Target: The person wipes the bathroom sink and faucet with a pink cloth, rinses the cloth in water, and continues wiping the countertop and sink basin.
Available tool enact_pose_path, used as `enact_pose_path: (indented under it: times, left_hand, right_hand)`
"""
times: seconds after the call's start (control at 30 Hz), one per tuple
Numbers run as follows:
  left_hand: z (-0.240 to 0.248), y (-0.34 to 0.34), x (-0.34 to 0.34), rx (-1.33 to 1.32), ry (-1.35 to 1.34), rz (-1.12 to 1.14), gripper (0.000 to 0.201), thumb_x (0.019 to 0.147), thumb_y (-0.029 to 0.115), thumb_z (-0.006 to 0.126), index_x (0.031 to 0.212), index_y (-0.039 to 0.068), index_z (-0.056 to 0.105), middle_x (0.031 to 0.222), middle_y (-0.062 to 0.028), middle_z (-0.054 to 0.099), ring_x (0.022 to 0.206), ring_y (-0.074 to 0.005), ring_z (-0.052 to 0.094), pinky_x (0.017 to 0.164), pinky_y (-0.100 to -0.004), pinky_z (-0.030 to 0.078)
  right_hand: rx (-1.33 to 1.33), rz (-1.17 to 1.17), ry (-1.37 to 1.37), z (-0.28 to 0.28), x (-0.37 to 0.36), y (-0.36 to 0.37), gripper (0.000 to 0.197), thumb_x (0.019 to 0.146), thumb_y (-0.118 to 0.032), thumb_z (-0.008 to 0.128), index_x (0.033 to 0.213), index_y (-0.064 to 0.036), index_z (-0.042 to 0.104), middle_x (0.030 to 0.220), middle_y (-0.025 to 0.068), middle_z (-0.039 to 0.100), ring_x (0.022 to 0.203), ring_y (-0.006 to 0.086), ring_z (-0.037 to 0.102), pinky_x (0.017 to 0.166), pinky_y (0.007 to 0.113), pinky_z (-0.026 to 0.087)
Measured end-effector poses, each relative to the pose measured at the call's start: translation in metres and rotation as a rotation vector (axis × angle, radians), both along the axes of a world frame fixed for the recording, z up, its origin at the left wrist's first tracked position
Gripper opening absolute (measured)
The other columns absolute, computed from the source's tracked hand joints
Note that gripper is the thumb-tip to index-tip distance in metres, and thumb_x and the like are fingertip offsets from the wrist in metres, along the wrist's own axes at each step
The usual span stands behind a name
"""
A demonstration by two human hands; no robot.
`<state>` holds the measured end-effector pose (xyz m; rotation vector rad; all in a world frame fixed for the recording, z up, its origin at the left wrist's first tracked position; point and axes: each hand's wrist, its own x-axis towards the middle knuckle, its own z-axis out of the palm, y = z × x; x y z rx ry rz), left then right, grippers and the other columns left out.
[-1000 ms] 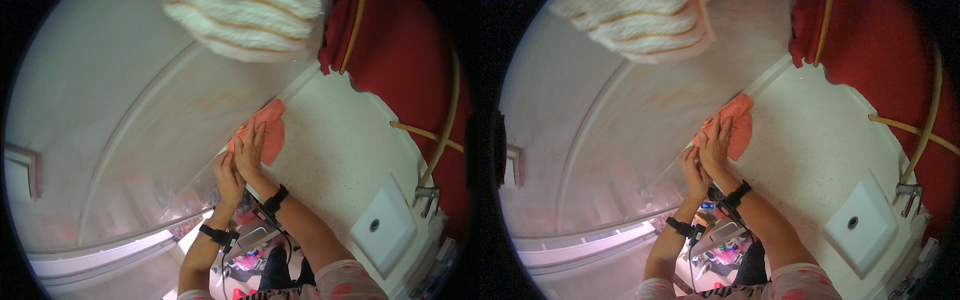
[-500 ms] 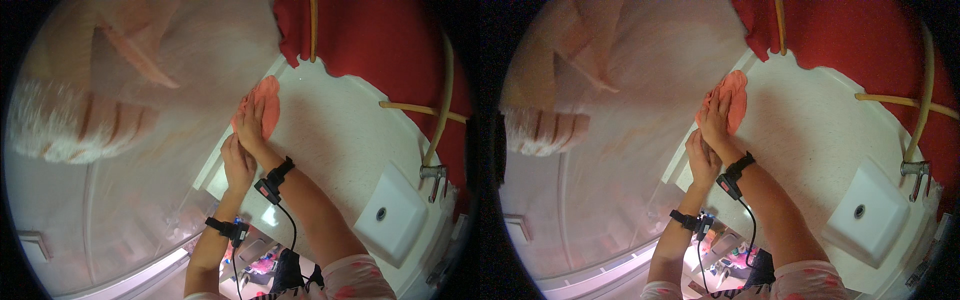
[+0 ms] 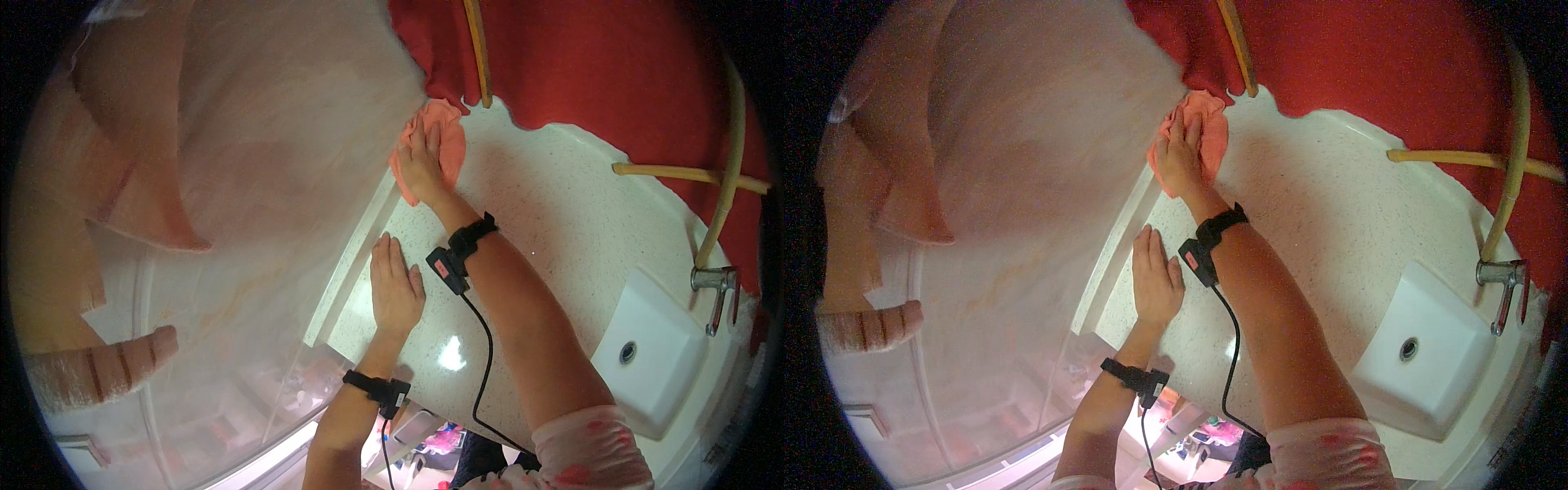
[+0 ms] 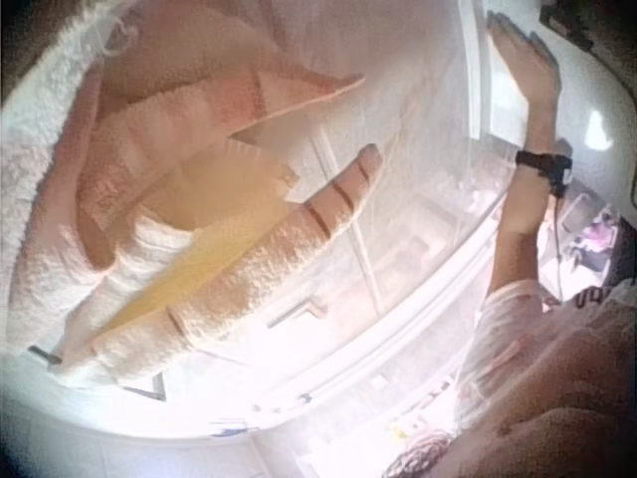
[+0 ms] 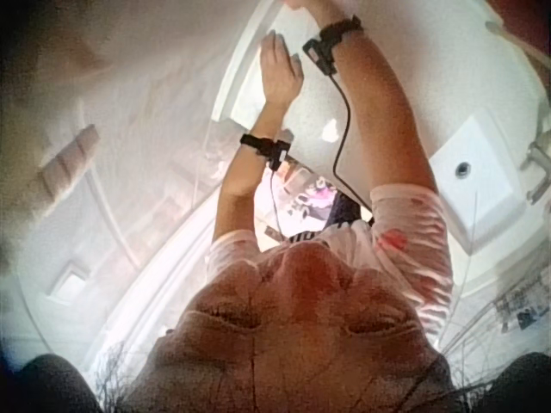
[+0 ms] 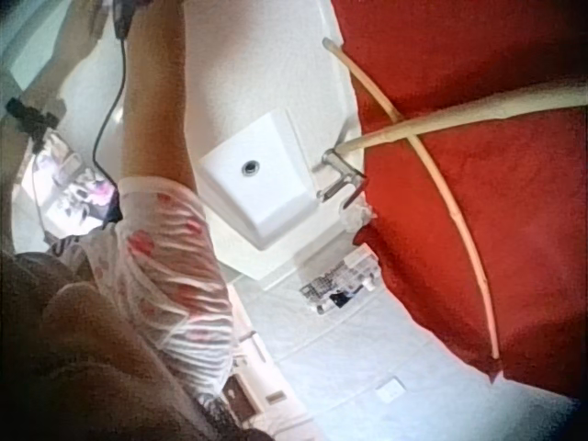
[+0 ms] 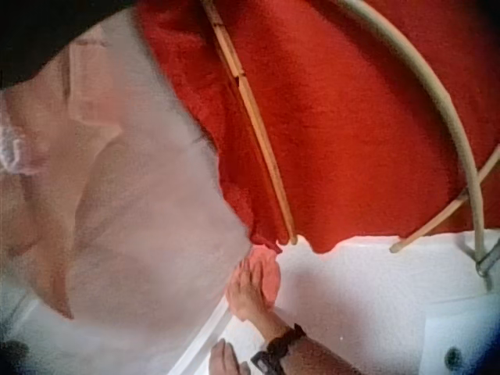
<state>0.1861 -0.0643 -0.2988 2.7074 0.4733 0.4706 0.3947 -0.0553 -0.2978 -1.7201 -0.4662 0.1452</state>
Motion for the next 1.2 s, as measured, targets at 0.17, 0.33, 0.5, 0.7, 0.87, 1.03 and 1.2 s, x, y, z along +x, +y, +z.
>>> enact_pose_path:
  times: [0.17, 0.33, 0.5, 0.7, 0.87, 1.03, 1.2]
  left_hand:
    - [0.005, -0.01, 0.013, 0.001, 0.01, -0.024, 0.053, 0.085, 0.007, 0.051, 0.133, -0.009, 0.036, 0.14, -0.0267, 0.034, 0.13, -0.0436, 0.033, 0.11, -0.0468, 0.028]
    - [-0.003, -0.001, 0.004, 0.069, 0.009, -0.003, 0.052, 0.087, 0.011, 0.048, 0.133, -0.009, 0.036, 0.138, -0.0274, 0.036, 0.128, -0.0449, 0.034, 0.109, -0.0485, 0.028]
    - [-0.007, 0.008, -0.006, 0.061, 0.054, 0.042, 0.05, 0.088, 0.013, 0.048, 0.132, -0.009, 0.038, 0.14, -0.027, 0.036, 0.129, -0.0455, 0.034, 0.109, -0.0491, 0.029]
    - [-0.003, -0.008, 0.014, 0.026, 0.021, -0.016, 0.054, 0.084, 0.013, 0.052, 0.132, -0.009, 0.038, 0.14, -0.0261, 0.036, 0.13, -0.0445, 0.033, 0.11, -0.0487, 0.027]
    - [-0.005, 0.003, 0.004, 0.045, 0.038, 0.011, 0.053, 0.084, 0.014, 0.051, 0.131, -0.009, 0.039, 0.14, -0.0261, 0.036, 0.129, -0.0453, 0.033, 0.11, -0.0495, 0.028]
    - [-0.001, 0.009, -0.004, 0.056, 0.051, 0.037, 0.052, 0.085, 0.013, 0.05, 0.131, -0.008, 0.04, 0.139, -0.0255, 0.037, 0.129, -0.0452, 0.034, 0.109, -0.0496, 0.029]
    - [0.003, -0.01, 0.018, 0.02, 0.044, 0.003, 0.051, 0.085, 0.012, 0.05, 0.131, -0.008, 0.04, 0.139, -0.025, 0.038, 0.129, -0.0446, 0.035, 0.109, -0.0489, 0.029]
  right_hand:
    - [-0.555, -0.119, -0.452, -0.029, 0.029, -0.012, 0.063, 0.094, -0.026, 0.043, 0.145, 0.0018, 0.019, 0.149, 0.0278, 0.02, 0.136, 0.0457, 0.022, 0.111, 0.043, 0.025]
    - [-0.338, -0.007, -0.529, -0.029, -0.044, -0.027, 0.059, 0.087, -0.022, 0.053, 0.137, 0.0059, 0.038, 0.136, 0.0255, 0.044, 0.133, 0.0353, 0.034, 0.11, 0.045, 0.027]
    - [-0.664, 0.147, -0.449, 0.011, -0.079, -0.058, 0.05, 0.082, -0.028, 0.058, 0.125, -0.0025, 0.055, 0.129, 0.0126, 0.055, 0.122, 0.0265, 0.046, 0.101, 0.042, 0.033]
    - [-0.558, -0.237, -0.762, -0.051, 0.047, -0.063, 0.047, 0.08, -0.029, 0.058, 0.119, -0.003, 0.06, 0.115, 0.0111, 0.062, 0.115, 0.0283, 0.049, 0.103, 0.045, 0.031]
    - [-0.708, -0.158, -0.677, -0.04, 0.004, -0.054, 0.052, 0.079, -0.031, 0.058, 0.121, -0.0016, 0.057, 0.115, 0.0129, 0.059, 0.114, 0.0309, 0.049, 0.105, 0.048, 0.03]
    - [-0.677, -0.103, -0.563, -0.012, 0.008, -0.049, 0.055, 0.076, -0.031, 0.059, 0.121, 0.0015, 0.056, 0.119, 0.0194, 0.056, 0.113, 0.0347, 0.049, 0.102, 0.049, 0.034]
    - [-0.738, -0.294, -0.704, -0.039, 0.091, -0.057, 0.052, 0.079, -0.033, 0.055, 0.114, 0.0044, 0.059, 0.123, 0.0228, 0.054, 0.116, 0.037, 0.048, 0.1, 0.05, 0.035]
